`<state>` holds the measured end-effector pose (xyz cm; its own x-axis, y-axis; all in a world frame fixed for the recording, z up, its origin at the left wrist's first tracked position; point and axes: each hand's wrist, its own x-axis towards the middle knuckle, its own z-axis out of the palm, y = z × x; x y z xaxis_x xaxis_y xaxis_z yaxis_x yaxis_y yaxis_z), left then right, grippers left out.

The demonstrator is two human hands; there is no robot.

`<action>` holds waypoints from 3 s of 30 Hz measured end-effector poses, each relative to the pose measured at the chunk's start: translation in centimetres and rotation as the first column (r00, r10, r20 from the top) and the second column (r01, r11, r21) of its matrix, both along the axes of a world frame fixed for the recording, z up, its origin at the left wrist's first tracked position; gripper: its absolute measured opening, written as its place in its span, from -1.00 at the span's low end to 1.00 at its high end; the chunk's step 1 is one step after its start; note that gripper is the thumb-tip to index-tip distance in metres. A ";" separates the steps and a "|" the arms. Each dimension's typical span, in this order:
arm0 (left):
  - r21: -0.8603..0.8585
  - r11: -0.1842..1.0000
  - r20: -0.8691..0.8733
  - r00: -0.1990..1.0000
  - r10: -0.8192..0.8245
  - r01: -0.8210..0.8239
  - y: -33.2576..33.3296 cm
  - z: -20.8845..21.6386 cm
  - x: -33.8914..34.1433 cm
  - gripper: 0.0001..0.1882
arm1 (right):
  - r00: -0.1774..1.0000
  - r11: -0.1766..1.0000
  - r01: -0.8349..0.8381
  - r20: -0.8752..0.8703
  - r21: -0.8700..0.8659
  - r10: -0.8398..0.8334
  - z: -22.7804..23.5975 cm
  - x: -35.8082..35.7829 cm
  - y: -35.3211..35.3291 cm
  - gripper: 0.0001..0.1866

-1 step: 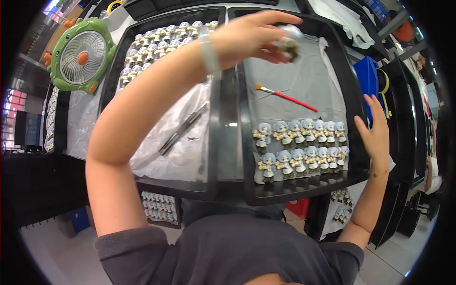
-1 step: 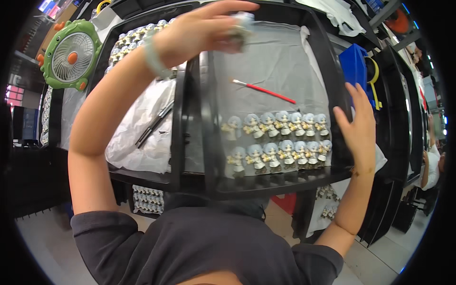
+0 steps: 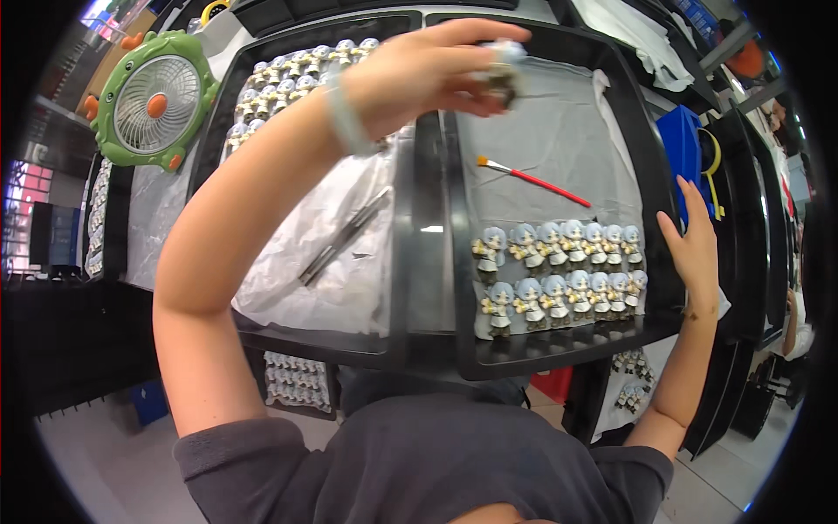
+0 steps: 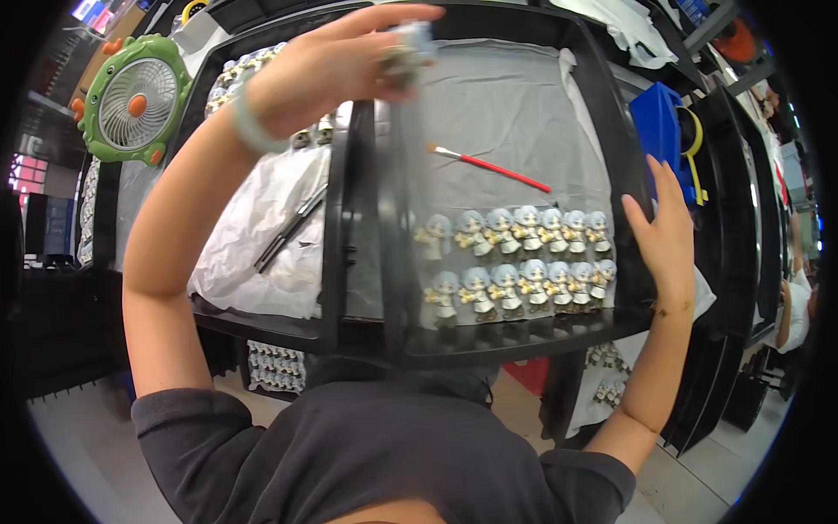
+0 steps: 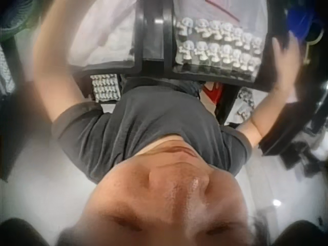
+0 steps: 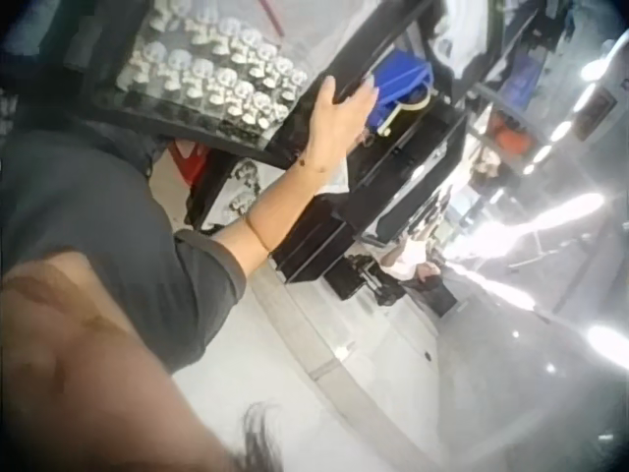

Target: The person paints small anime-style figurines using a red-handled paintbrush. They pick up each figure from a tray, apply paint to specific details, and place the figure back into the tray. The process is repeated for multiple figures in a batch.

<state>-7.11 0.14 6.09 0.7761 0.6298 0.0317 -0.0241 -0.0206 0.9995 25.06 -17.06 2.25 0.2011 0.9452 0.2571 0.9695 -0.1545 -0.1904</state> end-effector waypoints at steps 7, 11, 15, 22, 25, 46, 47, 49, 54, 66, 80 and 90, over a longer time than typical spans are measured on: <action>-0.191 0.968 0.050 0.984 0.173 -0.161 -4.6 -2.0 -10.8 -0.22 | 1.000 0.995 0.028 -0.005 -0.099 -0.029 -2.1 0.3 0.8 -0.38; -0.193 0.970 0.123 0.978 0.171 -0.145 -6.2 -2.1 -9.5 -0.16 | 0.985 0.940 0.162 -0.013 -0.300 -0.174 0.6 0.3 1.6 -0.45; -0.135 0.989 0.195 0.977 0.092 -0.066 -6.5 -2.3 -9.0 -0.07 | 0.980 0.981 -0.178 0.072 -0.075 0.183 2.8 -4.6 3.5 -0.48; -0.023 0.998 0.226 0.972 0.058 -0.054 -6.8 -3.7 -9.4 -0.19 | 0.812 0.779 -0.584 -0.167 -0.230 0.559 1.7 -12.5 5.6 -0.40; 0.365 0.910 0.073 0.981 0.181 -0.195 -6.7 -3.9 -9.3 -0.28 | 0.807 0.768 -0.590 -0.191 -0.250 0.558 -1.7 -11.4 7.0 -0.39; 0.642 0.751 -0.072 0.963 0.260 -0.155 -6.4 -4.5 -10.1 -0.31 | 0.825 0.757 -0.560 -0.312 -0.336 0.471 -4.3 -10.5 8.0 -0.39; 0.614 0.774 -0.074 0.966 0.249 -0.153 -6.4 -4.7 -10.2 -0.29 | 0.826 0.758 -0.558 -0.311 -0.338 0.470 -4.3 -10.4 8.0 -0.39; 0.558 0.816 -0.077 0.970 0.231 -0.150 -6.5 -4.8 -10.4 -0.27 | 0.826 0.756 -0.559 -0.309 -0.340 0.472 -4.3 -10.4 8.0 -0.39; 0.674 0.734 -0.260 0.905 0.336 -0.079 -6.8 -2.9 -10.4 -0.30 | 0.827 0.758 -0.557 -0.312 -0.340 0.467 -4.2 -10.6 8.0 -0.40; 0.858 0.510 -0.380 0.746 0.547 0.063 -7.1 -2.8 -10.5 -0.40 | 0.828 0.757 -0.554 -0.323 -0.348 0.458 -4.2 -10.7 8.0 -0.39; 0.638 0.626 -0.152 0.723 0.673 -0.449 -2.1 -2.3 -15.5 -0.42 | 0.825 0.761 -0.556 -0.333 -0.334 0.456 -4.1 -10.7 7.9 -0.39; 0.679 0.720 -0.440 0.706 0.555 -0.143 -1.2 -5.7 -17.5 -0.33 | 0.819 0.764 -0.566 -0.316 -0.309 0.479 -4.4 -10.5 7.8 -0.41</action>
<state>-24.59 -1.11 0.38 0.4797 0.8712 0.1045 0.6795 -0.4442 0.5839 14.60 -9.26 -2.18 -0.3460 0.9299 -0.1251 0.8638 0.2636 -0.4294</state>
